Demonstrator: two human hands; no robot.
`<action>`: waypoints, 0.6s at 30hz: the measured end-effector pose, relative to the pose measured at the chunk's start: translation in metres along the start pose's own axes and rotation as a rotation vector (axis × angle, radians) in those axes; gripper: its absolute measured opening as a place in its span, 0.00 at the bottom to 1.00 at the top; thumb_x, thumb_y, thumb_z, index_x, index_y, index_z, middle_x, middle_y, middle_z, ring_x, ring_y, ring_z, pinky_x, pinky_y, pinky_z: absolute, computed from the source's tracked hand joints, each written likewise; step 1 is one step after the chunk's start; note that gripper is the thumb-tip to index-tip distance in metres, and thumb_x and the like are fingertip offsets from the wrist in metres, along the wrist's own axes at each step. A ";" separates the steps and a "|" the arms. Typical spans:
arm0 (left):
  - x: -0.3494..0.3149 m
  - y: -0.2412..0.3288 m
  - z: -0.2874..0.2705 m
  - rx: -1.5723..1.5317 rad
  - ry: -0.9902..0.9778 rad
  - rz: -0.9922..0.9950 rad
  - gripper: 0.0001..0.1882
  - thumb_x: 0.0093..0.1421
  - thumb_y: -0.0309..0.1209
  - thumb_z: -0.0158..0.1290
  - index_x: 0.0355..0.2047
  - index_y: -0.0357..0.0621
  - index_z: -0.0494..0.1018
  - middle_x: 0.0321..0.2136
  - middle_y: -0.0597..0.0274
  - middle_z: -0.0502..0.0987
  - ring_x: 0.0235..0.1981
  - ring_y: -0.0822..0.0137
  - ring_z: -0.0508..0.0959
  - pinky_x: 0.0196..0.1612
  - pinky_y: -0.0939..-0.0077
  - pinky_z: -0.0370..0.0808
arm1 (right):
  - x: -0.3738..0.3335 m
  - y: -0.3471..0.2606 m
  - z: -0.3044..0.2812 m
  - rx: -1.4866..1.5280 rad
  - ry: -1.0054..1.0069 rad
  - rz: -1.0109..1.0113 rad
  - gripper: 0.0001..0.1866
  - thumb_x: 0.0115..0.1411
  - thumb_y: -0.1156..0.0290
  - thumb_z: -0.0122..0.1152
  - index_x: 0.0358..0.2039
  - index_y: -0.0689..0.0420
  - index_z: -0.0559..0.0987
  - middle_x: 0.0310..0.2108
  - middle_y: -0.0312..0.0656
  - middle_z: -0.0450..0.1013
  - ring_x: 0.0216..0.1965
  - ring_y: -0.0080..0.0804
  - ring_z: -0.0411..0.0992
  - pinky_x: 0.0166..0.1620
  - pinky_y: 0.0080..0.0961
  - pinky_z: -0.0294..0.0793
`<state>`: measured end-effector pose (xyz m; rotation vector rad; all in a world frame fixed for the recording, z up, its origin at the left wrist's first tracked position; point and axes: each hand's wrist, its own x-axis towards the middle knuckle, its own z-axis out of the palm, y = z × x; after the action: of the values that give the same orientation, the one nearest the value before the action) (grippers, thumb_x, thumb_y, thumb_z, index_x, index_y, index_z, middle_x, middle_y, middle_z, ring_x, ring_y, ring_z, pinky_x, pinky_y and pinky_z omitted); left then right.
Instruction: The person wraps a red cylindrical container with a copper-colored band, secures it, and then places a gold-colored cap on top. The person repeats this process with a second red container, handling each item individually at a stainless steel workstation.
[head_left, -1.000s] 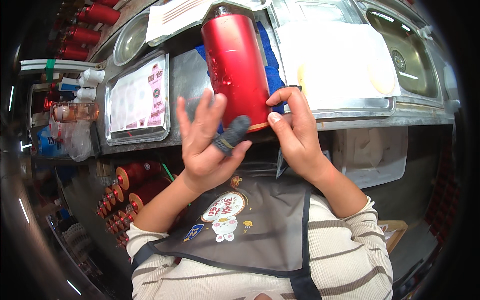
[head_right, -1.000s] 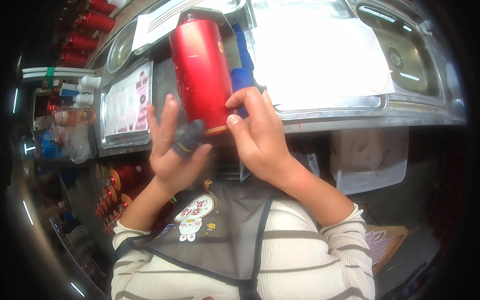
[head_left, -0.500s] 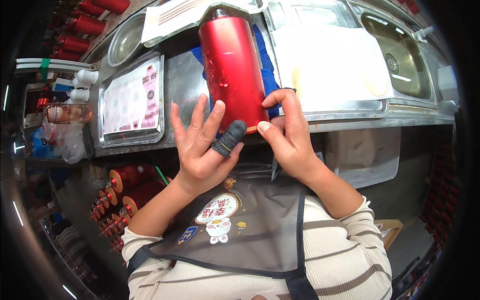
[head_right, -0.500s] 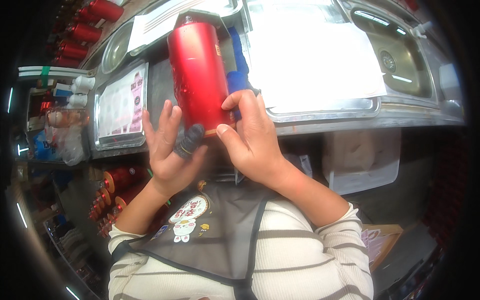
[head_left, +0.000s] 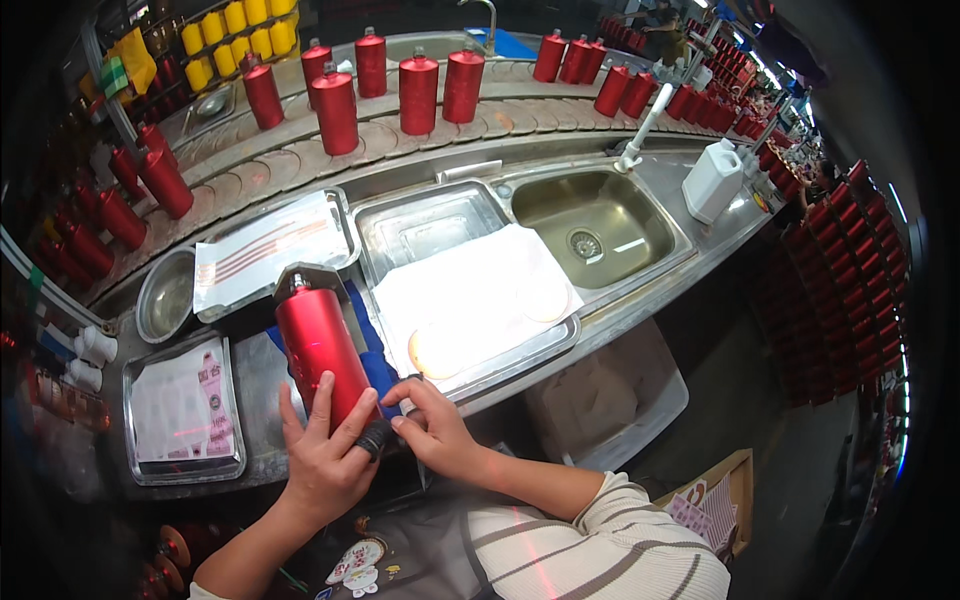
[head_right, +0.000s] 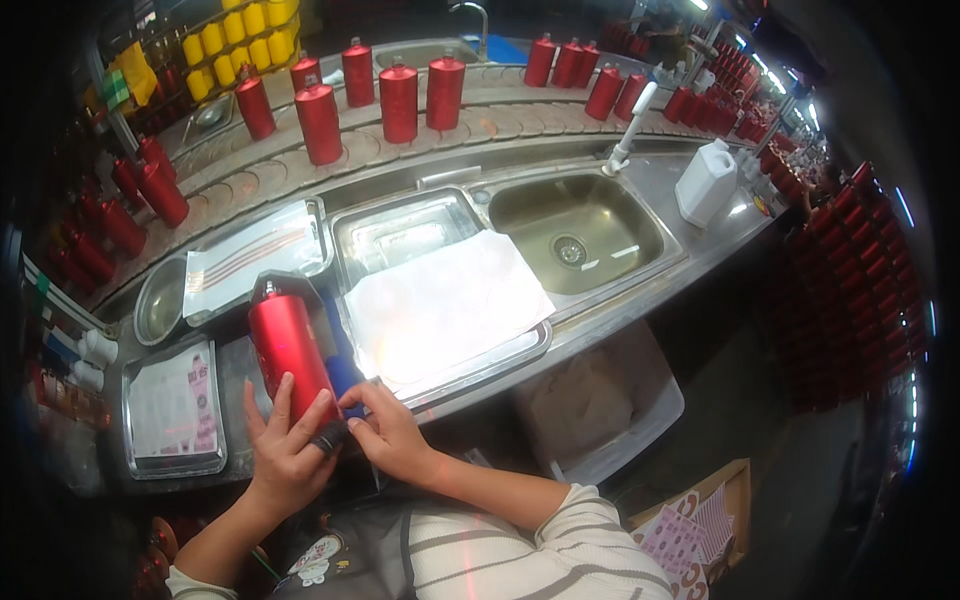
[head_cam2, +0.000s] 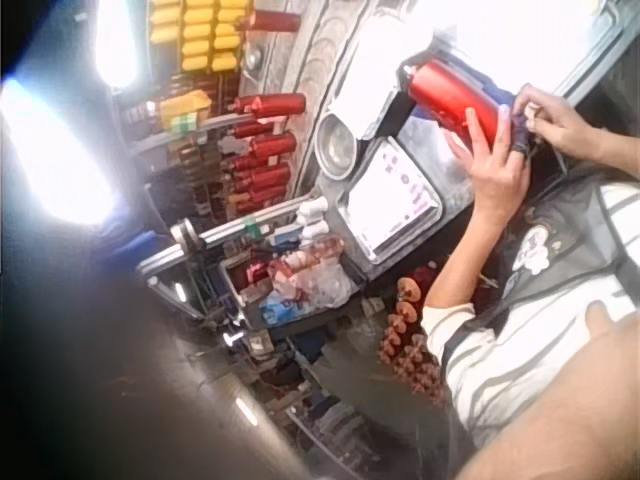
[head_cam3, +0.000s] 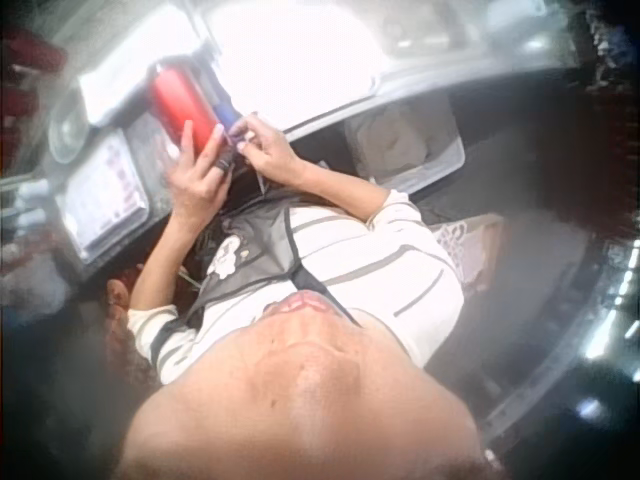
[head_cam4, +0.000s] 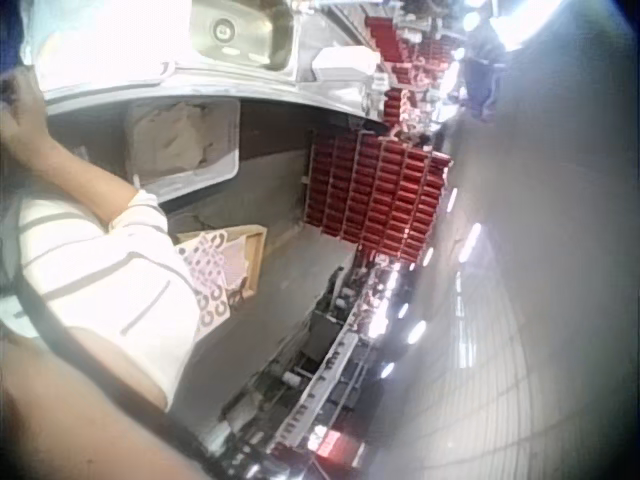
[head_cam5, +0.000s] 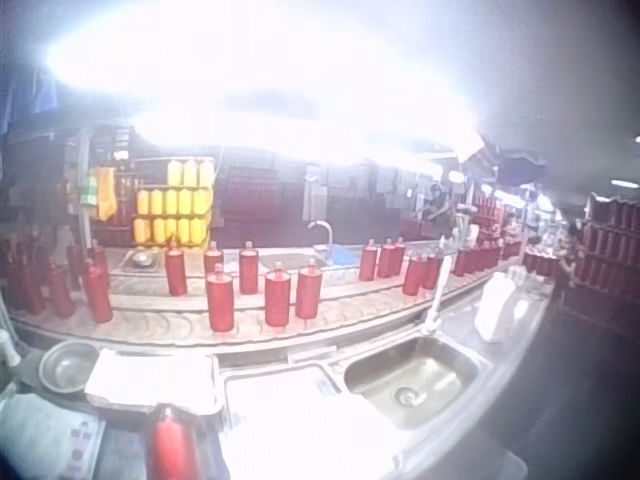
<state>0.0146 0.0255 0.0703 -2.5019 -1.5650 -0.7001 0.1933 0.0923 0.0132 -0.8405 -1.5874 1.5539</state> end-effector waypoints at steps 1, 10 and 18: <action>0.005 0.001 0.001 -0.021 -0.016 0.004 0.11 0.43 0.29 0.67 0.28 0.40 0.80 0.57 0.54 0.75 0.65 0.34 0.63 0.63 0.19 0.43 | -0.004 0.000 -0.001 -0.066 0.026 -0.028 0.14 0.59 0.81 0.56 0.46 0.60 0.74 0.37 0.43 0.69 0.23 0.24 0.67 0.28 0.22 0.68; 0.004 -0.011 0.035 0.099 0.097 -0.103 0.41 0.51 0.39 0.63 0.62 0.30 0.64 0.62 0.41 0.67 0.67 0.37 0.61 0.67 0.27 0.41 | -0.027 -0.004 0.011 -0.401 -0.067 -0.505 0.14 0.56 0.79 0.59 0.44 0.58 0.77 0.24 0.46 0.74 0.24 0.48 0.75 0.27 0.37 0.73; -0.037 -0.014 0.053 0.021 0.224 -0.280 0.50 0.57 0.45 0.63 0.69 0.30 0.50 0.69 0.44 0.58 0.70 0.40 0.56 0.70 0.36 0.40 | -0.042 0.004 0.013 -0.216 0.074 -0.199 0.11 0.59 0.78 0.60 0.43 0.59 0.79 0.22 0.44 0.74 0.21 0.36 0.75 0.27 0.27 0.71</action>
<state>0.0061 0.0190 0.0053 -2.1216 -1.8405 -0.9556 0.2035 0.0500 0.0068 -0.8168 -1.7491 1.2143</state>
